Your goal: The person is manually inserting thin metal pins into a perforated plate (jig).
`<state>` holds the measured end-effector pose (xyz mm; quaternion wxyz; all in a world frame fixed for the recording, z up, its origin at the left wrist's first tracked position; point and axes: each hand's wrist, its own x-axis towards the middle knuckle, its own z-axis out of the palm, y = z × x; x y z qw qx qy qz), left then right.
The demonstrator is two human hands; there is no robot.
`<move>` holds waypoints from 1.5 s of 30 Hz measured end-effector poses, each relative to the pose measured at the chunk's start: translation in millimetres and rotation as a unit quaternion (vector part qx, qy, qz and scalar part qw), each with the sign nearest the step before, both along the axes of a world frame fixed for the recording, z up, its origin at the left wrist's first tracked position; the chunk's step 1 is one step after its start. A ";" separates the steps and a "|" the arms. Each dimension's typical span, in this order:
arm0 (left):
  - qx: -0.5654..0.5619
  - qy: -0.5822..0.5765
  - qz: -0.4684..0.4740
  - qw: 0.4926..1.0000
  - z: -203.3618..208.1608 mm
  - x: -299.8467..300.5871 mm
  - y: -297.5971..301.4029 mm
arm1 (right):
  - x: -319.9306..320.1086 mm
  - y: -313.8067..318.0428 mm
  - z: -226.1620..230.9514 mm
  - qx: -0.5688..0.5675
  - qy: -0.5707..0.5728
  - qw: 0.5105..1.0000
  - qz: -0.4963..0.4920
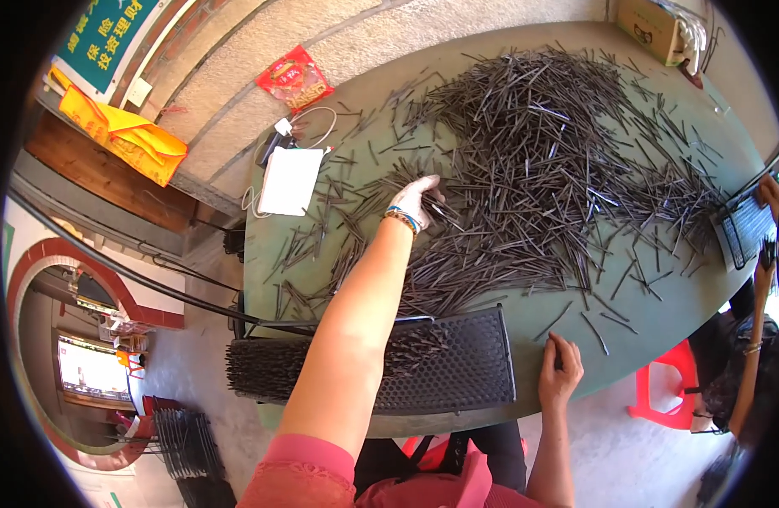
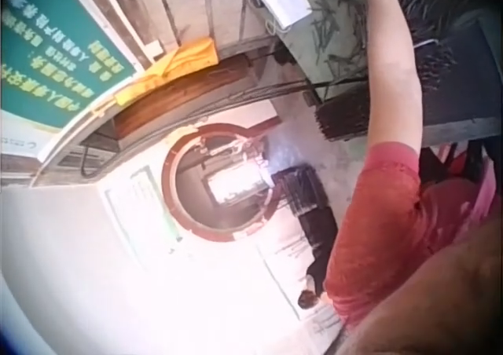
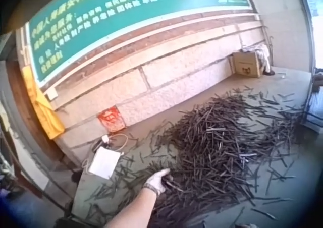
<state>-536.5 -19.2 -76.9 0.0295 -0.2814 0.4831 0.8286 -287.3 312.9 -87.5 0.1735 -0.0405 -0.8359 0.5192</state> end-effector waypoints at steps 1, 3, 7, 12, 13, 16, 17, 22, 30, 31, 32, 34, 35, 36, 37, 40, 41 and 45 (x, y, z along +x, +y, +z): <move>-0.021 -0.011 -0.006 1.000 3.0 1.8 -1.9 | -0.9 -1.3 0.0 0.003 -0.002 1.000 -0.003; -0.035 -0.004 0.097 0.995 4.1 2.3 -1.2 | -2.2 -4.5 0.4 -0.004 0.019 1.000 0.008; -0.278 0.109 0.140 0.944 36.0 0.6 28.3 | -0.9 -1.3 0.8 -0.007 0.001 1.000 0.002; -0.451 0.122 0.086 0.880 33.3 11.4 79.3 | 0.5 8.3 -0.7 0.009 -0.019 1.000 -0.017; -0.407 0.179 0.133 0.886 14.9 0.3 45.7 | 0.2 -1.0 3.5 -0.009 -0.013 1.000 0.003; -0.317 0.208 0.128 0.916 5.0 -12.2 43.7 | -0.7 0.4 -1.0 -0.002 -0.002 1.000 0.002; -0.282 0.194 0.095 0.935 15.6 -6.8 50.9 | -0.7 2.6 -0.9 0.001 -0.004 1.000 -0.004; -0.349 0.085 0.052 0.932 19.0 -1.3 35.5 | -3.1 -3.5 4.2 -0.011 0.012 1.000 0.017; 0.006 0.104 -0.020 0.994 88.3 4.1 32.3 | 2.7 -0.1 1.4 -0.011 0.020 1.000 0.010; 0.073 0.114 -0.016 0.991 96.1 7.7 31.4 | 3.5 -0.8 1.3 -0.017 0.019 1.000 0.013; 0.140 0.124 -0.013 0.982 103.4 12.5 30.6 | 4.6 -0.9 1.5 -0.023 0.017 0.999 0.016; 0.124 0.158 -0.002 0.980 116.6 27.3 33.0 | 4.0 0.4 3.2 -0.036 0.018 0.999 0.027; 0.122 0.171 0.013 0.978 123.4 34.9 36.5 | 3.8 0.6 6.8 -0.049 0.013 0.998 0.035; 0.126 0.175 0.030 0.976 129.5 43.4 40.0 | 3.4 -2.3 11.2 -0.048 0.019 0.998 0.035; 0.119 0.184 0.013 0.976 137.4 49.5 49.0 | 0.4 -7.8 20.4 -0.124 0.012 0.992 0.028; 0.094 0.232 -0.019 0.968 144.1 75.4 52.5 | -21.4 -49.7 63.9 -0.352 -0.042 0.932 0.073; 0.100 0.201 -0.013 0.974 151.4 88.2 65.7 | -37.6 -60.7 73.2 -0.400 -0.053 0.909 0.102; -0.008 0.217 -0.035 0.975 149.8 142.4 102.9 | -90.9 -106.9 95.7 -0.591 -0.162 0.780 0.127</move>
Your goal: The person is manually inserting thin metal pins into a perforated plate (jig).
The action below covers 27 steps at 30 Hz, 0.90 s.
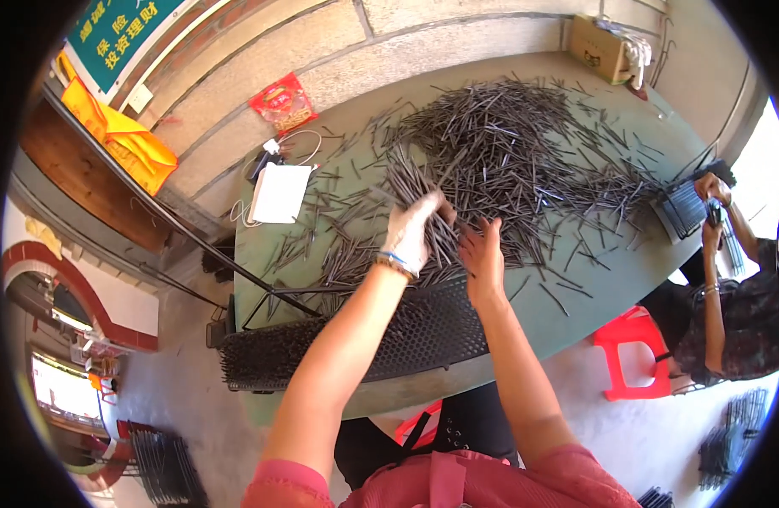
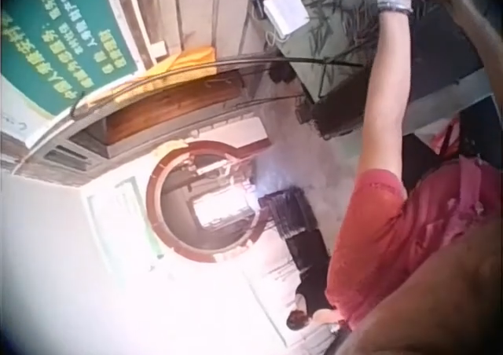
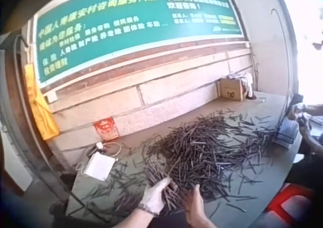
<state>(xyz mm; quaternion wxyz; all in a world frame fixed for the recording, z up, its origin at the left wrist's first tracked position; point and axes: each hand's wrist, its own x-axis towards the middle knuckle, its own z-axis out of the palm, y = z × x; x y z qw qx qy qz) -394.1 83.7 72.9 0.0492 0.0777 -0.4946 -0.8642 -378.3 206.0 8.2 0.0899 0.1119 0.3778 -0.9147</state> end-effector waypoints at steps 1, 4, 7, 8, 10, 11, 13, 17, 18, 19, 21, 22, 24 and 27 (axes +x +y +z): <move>0.014 0.000 0.012 1.000 -4.8 10.1 4.8 | -0.9 -10.2 18.1 -0.081 0.011 0.997 0.001; 0.103 -0.052 0.072 0.991 -30.5 5.6 20.9 | -9.6 -20.5 13.6 0.033 0.025 0.997 -0.063; 0.150 -0.078 0.013 0.986 -24.8 0.9 6.4 | -14.3 -23.7 2.8 0.061 0.053 0.995 -0.058; 0.139 -0.064 0.063 0.986 -23.4 -2.5 3.6 | -13.5 -22.9 5.9 0.062 0.055 0.995 -0.055; 0.064 -0.058 0.021 0.996 -11.4 -3.5 -8.1 | -17.1 -11.6 12.5 0.088 0.061 0.994 0.033; 0.043 -0.083 -0.039 0.995 -3.4 -4.8 -18.8 | -29.5 -8.3 16.6 0.143 0.088 0.985 0.036; -0.023 -0.105 -0.051 0.993 5.0 -1.6 -27.9 | -47.1 -4.1 30.5 0.164 0.131 0.976 0.064; -0.128 -0.096 -0.141 0.977 15.6 11.8 -30.6 | -69.3 -3.5 46.5 0.209 0.238 0.945 0.075; -0.123 -0.104 -0.132 0.978 17.4 15.0 -26.7 | -72.5 -2.1 46.4 0.210 0.238 0.945 0.074; -0.118 -0.112 -0.120 0.979 23.1 20.9 -23.6 | -70.1 -2.9 53.0 0.221 0.205 0.945 0.124; -0.111 -0.103 -0.144 0.978 18.9 23.3 -30.1 | -65.5 -8.7 57.6 0.228 0.162 0.945 0.171; -0.107 -0.117 -0.158 0.975 22.2 26.7 -30.7 | -64.7 -7.4 58.8 0.228 0.161 0.945 0.172; -0.101 -0.132 -0.169 0.972 21.7 33.3 -31.8 | -63.8 -1.5 61.7 0.213 0.165 0.929 0.252; -0.098 -0.135 -0.183 0.969 12.3 48.4 -37.0 | -54.3 1.1 61.7 0.201 0.166 0.927 0.269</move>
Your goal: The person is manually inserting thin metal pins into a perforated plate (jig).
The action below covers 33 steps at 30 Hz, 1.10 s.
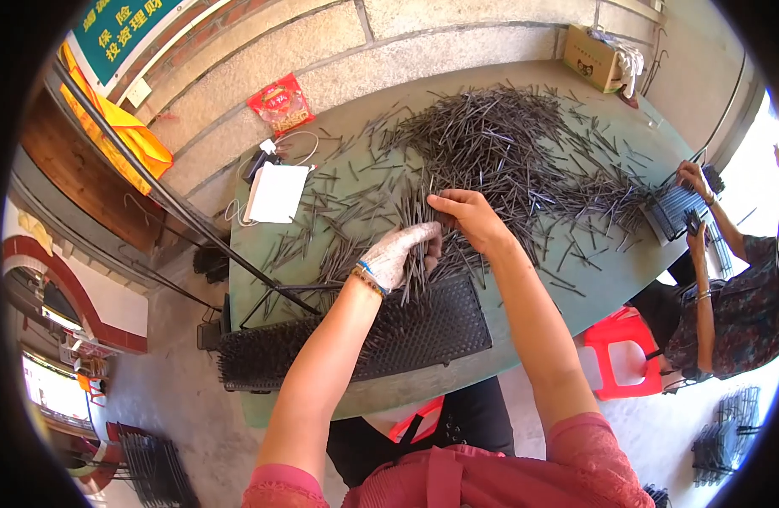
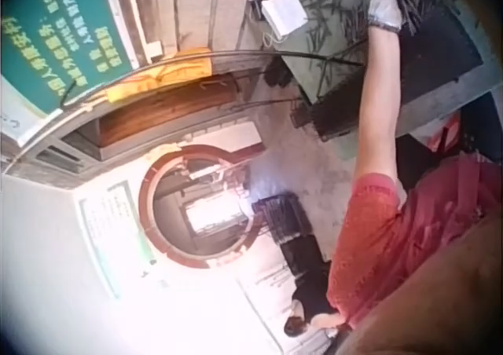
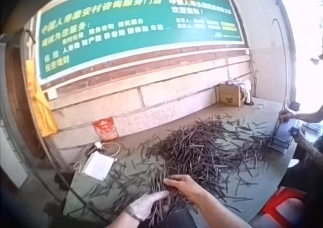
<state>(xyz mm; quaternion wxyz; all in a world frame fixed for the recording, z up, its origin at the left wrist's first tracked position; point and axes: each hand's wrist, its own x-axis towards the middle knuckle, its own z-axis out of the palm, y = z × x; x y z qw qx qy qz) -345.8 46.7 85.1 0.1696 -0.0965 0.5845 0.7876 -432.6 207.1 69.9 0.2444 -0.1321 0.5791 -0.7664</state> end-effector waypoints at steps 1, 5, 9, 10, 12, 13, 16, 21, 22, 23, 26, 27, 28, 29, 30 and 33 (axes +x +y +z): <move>-0.001 0.020 -0.018 1.000 2.6 9.5 3.0 | 6.7 5.7 0.2 -0.012 -0.017 1.000 0.005; 0.071 -0.003 -0.034 0.997 20.7 71.2 19.4 | 51.3 25.8 -4.5 -0.101 0.013 0.991 0.089; 0.169 -0.080 -0.053 0.981 13.2 133.9 35.3 | 106.2 25.3 -23.9 -0.173 -0.093 0.954 0.227; 0.198 -0.092 -0.061 0.974 9.0 147.2 39.4 | 123.2 23.4 -21.1 -0.181 -0.114 0.941 0.260; 0.245 -0.118 -0.031 0.962 -5.7 173.1 48.0 | 146.0 17.8 -21.1 -0.173 -0.151 0.965 0.128; 0.234 -0.118 -0.015 0.965 -10.2 181.8 51.3 | 153.4 15.7 -25.2 -0.125 -0.162 0.978 0.051; 0.165 -0.105 0.022 0.980 -16.6 203.9 56.9 | 183.2 5.8 -34.3 -0.174 -0.160 0.970 -0.051; 0.105 -0.055 0.019 0.993 -32.3 229.2 46.3 | 215.0 5.0 -49.7 -0.140 -0.147 0.978 -0.052; 0.110 -0.054 0.009 0.992 -34.1 235.4 40.7 | 221.9 4.7 -53.2 -0.141 -0.144 0.979 -0.038; 0.115 -0.052 -0.001 0.992 -35.3 241.7 35.0 | 228.6 4.6 -55.6 -0.143 -0.141 0.979 -0.024; 0.103 -0.064 0.053 0.991 -42.3 262.5 27.1 | 244.7 4.3 -46.8 -0.183 -0.150 0.971 0.015; 0.135 -0.065 0.040 0.988 -55.0 269.3 18.9 | 246.2 9.1 -55.4 -0.140 -0.149 0.979 0.009; 0.145 -0.067 0.044 0.986 -61.0 274.5 14.9 | 249.4 10.6 -59.7 -0.045 -0.085 0.995 -0.011; 0.155 -0.069 0.046 0.984 -66.4 278.6 12.7 | 251.6 11.6 -63.2 0.052 -0.019 0.998 -0.031; 0.159 -0.065 0.058 0.983 -71.2 281.0 11.9 | 251.5 13.2 -67.3 0.107 0.006 0.994 -0.026; 0.141 -0.054 0.056 0.987 -76.6 286.8 10.7 | 254.3 12.9 -69.9 0.109 -0.040 0.993 0.025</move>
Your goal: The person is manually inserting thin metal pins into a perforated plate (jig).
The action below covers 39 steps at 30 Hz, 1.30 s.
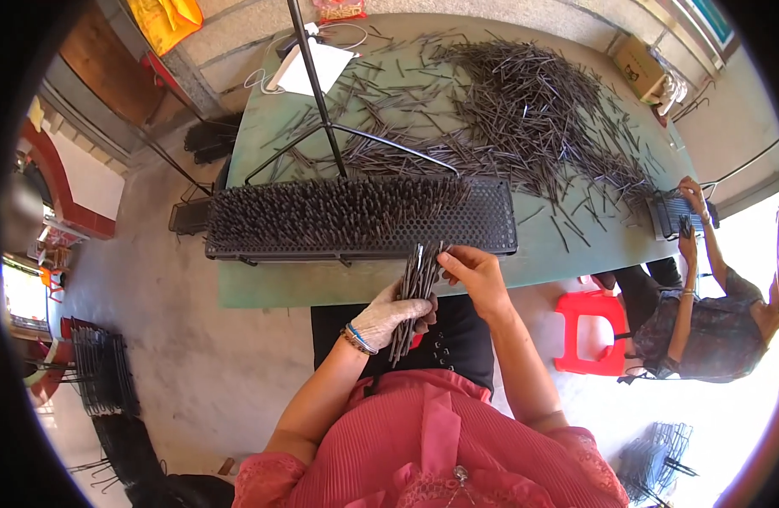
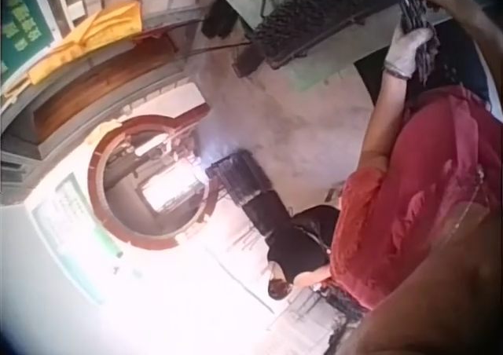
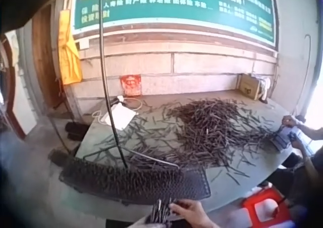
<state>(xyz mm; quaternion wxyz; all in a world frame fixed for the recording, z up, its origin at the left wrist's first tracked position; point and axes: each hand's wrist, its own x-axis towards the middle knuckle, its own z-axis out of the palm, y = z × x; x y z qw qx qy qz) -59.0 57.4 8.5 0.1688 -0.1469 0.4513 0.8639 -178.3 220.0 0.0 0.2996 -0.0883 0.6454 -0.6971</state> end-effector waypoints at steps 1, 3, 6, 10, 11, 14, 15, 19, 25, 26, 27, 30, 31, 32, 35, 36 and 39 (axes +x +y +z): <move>0.004 0.000 -0.002 1.000 2.1 0.4 1.3 | 1.1 -3.6 1.7 0.006 0.004 1.000 -0.009; -0.003 -0.012 0.036 0.999 9.5 0.9 4.7 | 0.1 -3.5 1.0 -0.001 0.000 1.000 -0.006; 0.005 -0.010 0.026 1.000 -5.6 0.9 0.3 | -1.9 -7.8 -0.4 -0.018 0.002 1.000 -0.006; 0.006 -0.039 0.031 0.999 -6.3 -0.7 -2.4 | -6.7 -6.0 -1.7 -0.008 0.019 1.000 -0.020; 0.007 -0.038 0.030 0.999 -6.3 -1.3 -2.5 | -6.8 -6.4 -1.0 -0.007 0.019 1.000 -0.020; 0.010 -0.045 0.027 0.999 -7.8 -4.3 -3.4 | -9.2 -8.3 4.9 0.008 0.064 0.996 -0.058; 0.027 -0.038 0.026 0.999 -8.8 -5.5 -3.8 | -11.9 -8.2 9.3 -0.017 0.078 0.995 -0.064; 0.068 -0.014 0.008 0.998 -19.9 -7.4 -5.4 | -24.9 -8.1 17.2 -0.028 0.134 0.987 -0.082; 0.064 -0.051 0.069 0.994 -21.4 -16.4 4.2 | -59.7 -13.6 24.1 -0.056 0.239 0.952 -0.186; 0.058 -0.044 0.065 0.995 -20.6 -16.8 5.7 | -66.6 -16.2 20.6 -0.021 0.296 0.934 -0.200; 0.057 -0.043 0.064 0.995 -19.1 -16.8 7.2 | -72.3 -18.0 16.8 0.014 0.351 0.912 -0.213; 0.067 -0.040 0.064 0.995 -14.3 -16.7 8.4 | -82.1 -26.2 14.6 0.063 0.462 0.857 -0.220; 0.066 -0.041 0.066 0.995 -15.9 -16.1 7.3 | -82.7 -29.4 12.9 0.062 0.462 0.857 -0.219; 0.060 -0.047 0.060 0.995 -18.8 -15.5 5.5 | -82.8 -32.7 11.3 0.071 0.463 0.858 -0.210; 0.037 -0.055 0.070 0.995 -13.0 -14.6 8.4 | -85.3 -36.1 1.4 0.083 0.491 0.845 -0.195; 0.021 -0.058 0.085 0.994 -10.5 -15.0 9.7 | -87.0 -36.0 -2.2 0.089 0.506 0.834 -0.203; 0.031 -0.030 0.074 0.996 -13.0 -13.3 4.5 | -82.0 -36.7 2.6 0.111 0.552 0.801 -0.203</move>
